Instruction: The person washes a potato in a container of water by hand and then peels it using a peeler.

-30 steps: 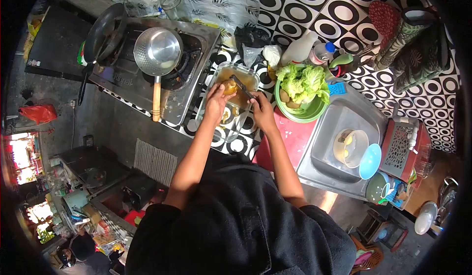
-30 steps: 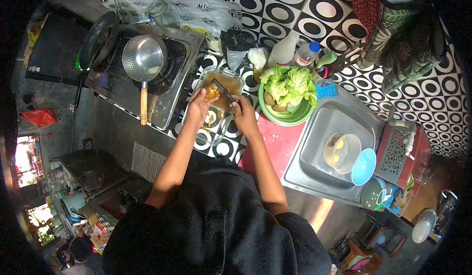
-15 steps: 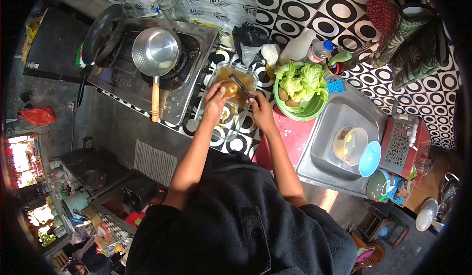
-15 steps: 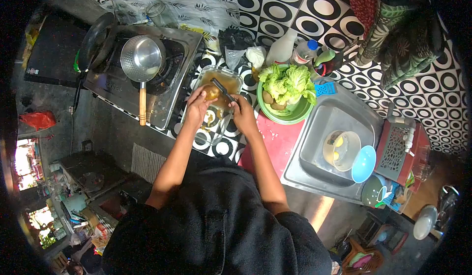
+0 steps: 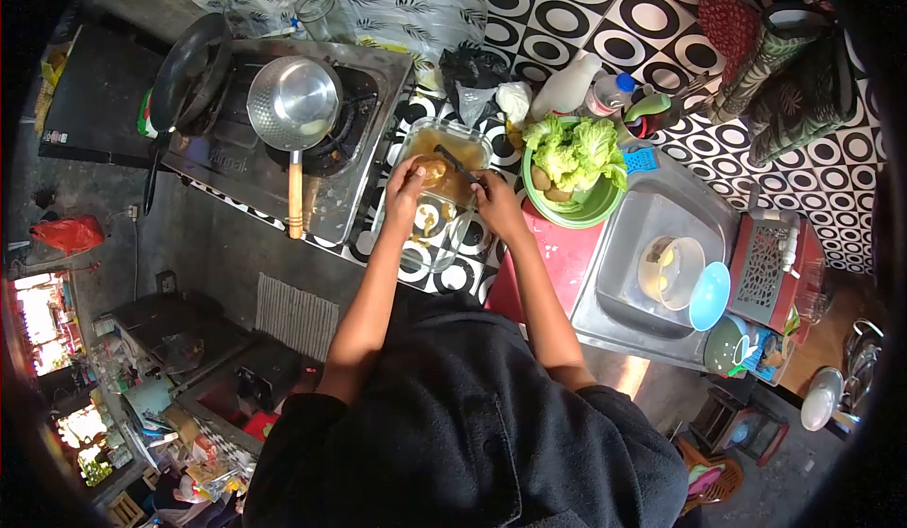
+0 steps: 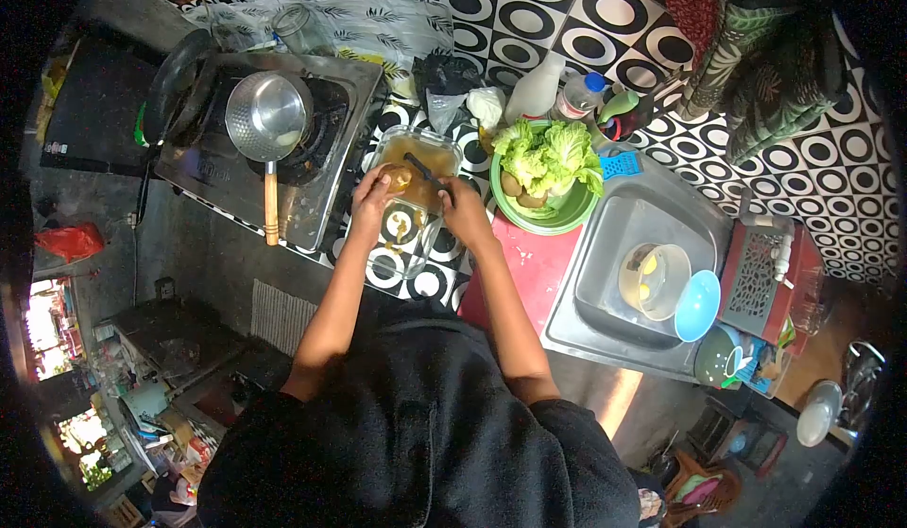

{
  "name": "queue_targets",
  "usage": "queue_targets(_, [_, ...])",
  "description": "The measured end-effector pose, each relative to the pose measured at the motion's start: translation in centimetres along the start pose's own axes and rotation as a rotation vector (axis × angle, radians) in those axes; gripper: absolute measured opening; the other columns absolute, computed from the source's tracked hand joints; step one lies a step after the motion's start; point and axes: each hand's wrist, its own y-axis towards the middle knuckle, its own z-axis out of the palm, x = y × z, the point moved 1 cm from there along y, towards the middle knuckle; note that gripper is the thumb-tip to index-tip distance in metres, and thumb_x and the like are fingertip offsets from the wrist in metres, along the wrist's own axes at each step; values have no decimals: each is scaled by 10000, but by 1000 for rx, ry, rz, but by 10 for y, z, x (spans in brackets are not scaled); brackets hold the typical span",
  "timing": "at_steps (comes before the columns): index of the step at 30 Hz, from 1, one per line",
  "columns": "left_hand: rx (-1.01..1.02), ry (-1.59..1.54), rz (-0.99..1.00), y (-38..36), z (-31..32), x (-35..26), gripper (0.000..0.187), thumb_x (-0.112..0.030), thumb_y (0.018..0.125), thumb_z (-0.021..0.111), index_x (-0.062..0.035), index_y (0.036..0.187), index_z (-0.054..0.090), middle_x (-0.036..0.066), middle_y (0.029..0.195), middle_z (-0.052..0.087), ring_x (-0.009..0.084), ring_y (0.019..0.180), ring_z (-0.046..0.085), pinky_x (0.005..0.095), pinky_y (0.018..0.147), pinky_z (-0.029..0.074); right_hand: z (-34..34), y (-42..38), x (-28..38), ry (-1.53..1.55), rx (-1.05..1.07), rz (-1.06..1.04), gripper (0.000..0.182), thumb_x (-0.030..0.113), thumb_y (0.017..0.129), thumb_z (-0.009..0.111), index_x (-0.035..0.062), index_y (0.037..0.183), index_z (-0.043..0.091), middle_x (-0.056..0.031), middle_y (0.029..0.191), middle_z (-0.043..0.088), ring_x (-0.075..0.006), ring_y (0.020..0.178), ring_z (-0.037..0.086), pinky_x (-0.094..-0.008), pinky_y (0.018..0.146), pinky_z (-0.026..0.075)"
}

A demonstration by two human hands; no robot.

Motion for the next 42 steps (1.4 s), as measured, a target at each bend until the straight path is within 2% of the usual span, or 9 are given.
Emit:
queue_targets(11, [-151,651,215,27,-36,18,342,-147,892,694,-9,1193,609,126,1099,634,213,991,619,331,884,485,14,20,-2,-299,77,-26,250,124,913,556,3,1111,648,-264,966,678,-417,928,656,-469,811,502])
queue_targets(14, [-122,637,178,34,-42,21,364,-150,879,704,-1,1196,605,134,1103,641,219,997,620,337,893,482,20,20,-16,-349,43,-33,247,123,898,565,1,1094,653,-262,949,679,-421,914,656,-471,800,504])
queue_targets(15, [-97,624,137,34,-43,17,397,-170,868,709,2,1206,593,194,1146,636,317,1050,619,378,930,476,19,19,-13,-345,34,-36,242,123,901,562,0,1088,654,-262,941,678,-423,906,655,-474,795,502])
queue_targets(22, [-21,459,52,44,-56,37,390,-210,910,667,-8,1230,572,199,1125,645,312,1033,623,380,889,490,25,17,-16,-357,16,42,215,109,933,527,-24,1052,646,-268,909,662,-433,863,639,-478,768,487])
queue_targets(26, [135,289,-19,52,-65,44,329,-141,966,594,-40,1276,548,112,1175,600,213,1050,618,353,854,559,27,7,-8,-246,-45,83,207,90,955,515,-29,1076,633,-239,903,655,-379,848,646,-434,762,489])
queue_targets(29, [193,123,-155,38,-48,-1,322,-117,970,548,-36,1281,540,117,1206,577,231,1115,598,397,905,548,29,-7,3,-75,-191,61,227,104,956,523,-10,1134,607,-254,957,664,-423,905,645,-455,780,502])
queue_targets(35, [320,-146,-230,43,-48,1,378,-100,921,531,-39,1294,531,118,1241,558,267,1157,582,442,975,503,33,-37,21,338,-237,264,243,89,1003,515,17,1224,586,-84,916,669,-147,814,611,-288,705,483])
queue_targets(38, [365,-218,-252,41,-41,-4,402,-141,911,556,-47,1301,526,120,1248,559,269,1157,582,458,987,483,35,-53,43,433,-281,244,247,87,1018,493,21,1237,584,-16,898,648,-71,755,526,-241,673,449])
queue_targets(42, [392,-207,-270,38,-36,-4,385,-207,934,577,-41,1277,526,99,1208,592,238,1116,595,445,940,493,36,-65,59,444,-288,242,244,57,1014,479,1,1220,597,-14,900,645,-80,762,511,-232,712,448])
